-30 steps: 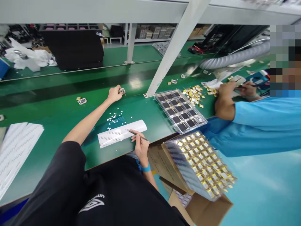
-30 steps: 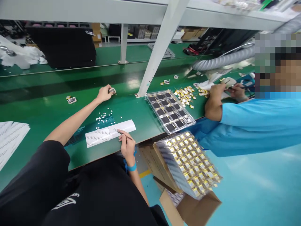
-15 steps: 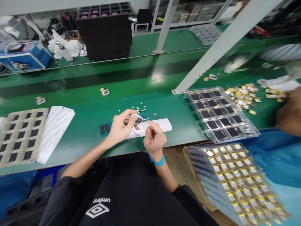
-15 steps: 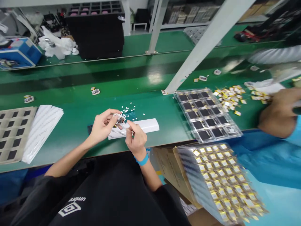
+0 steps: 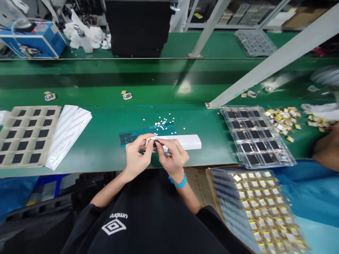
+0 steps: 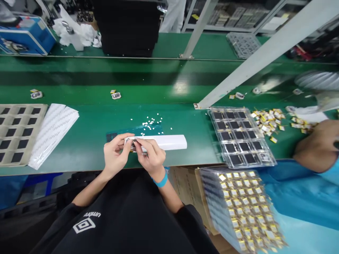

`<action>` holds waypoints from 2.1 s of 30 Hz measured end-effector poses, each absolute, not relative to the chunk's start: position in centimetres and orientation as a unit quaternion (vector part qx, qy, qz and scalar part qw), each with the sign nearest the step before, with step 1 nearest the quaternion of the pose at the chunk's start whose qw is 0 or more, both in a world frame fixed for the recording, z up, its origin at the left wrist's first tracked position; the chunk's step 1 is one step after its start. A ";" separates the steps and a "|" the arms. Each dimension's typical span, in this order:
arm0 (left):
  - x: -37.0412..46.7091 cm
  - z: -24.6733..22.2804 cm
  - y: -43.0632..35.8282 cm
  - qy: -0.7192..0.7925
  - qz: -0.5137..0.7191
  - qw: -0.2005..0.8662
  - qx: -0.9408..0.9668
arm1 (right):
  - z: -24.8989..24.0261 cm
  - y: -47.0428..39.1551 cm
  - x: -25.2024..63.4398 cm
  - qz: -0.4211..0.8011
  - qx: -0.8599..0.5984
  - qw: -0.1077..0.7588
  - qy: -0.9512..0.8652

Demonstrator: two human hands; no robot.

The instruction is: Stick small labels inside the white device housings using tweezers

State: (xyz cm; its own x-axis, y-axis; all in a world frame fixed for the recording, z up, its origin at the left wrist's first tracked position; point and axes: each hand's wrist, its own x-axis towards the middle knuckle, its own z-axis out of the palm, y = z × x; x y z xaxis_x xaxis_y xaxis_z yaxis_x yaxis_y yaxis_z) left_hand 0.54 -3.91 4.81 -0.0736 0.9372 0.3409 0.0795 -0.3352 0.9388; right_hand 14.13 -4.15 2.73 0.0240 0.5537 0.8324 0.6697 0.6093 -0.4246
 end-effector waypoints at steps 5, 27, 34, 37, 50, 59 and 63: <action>-0.5 4.1 -4.8 0.475 0.594 0.321 0.564 | 2.8 -4.5 12.8 -0.039 -0.418 0.555 -0.718; -4.1 3.2 -2.0 0.405 0.443 0.667 0.441 | 3.3 -2.9 13.8 0.087 -0.473 0.475 -0.737; -3.8 3.6 -1.2 0.409 0.438 0.673 0.434 | 2.7 -2.2 15.6 0.049 -0.463 0.382 -0.798; -3.7 3.6 -1.0 0.433 0.426 0.657 0.445 | 2.3 -0.3 16.4 0.062 -0.558 0.351 -0.749; -3.1 2.4 0.2 0.503 0.392 0.615 0.465 | 0.6 -0.6 17.0 0.133 -0.472 0.313 -0.814; -2.8 3.6 -1.0 0.514 0.406 0.594 0.468 | 1.2 -1.8 17.3 0.097 -0.449 0.345 -0.819; -2.7 3.6 -1.7 0.508 0.390 0.594 0.486 | 1.6 -2.5 17.1 0.091 -0.450 0.322 -0.828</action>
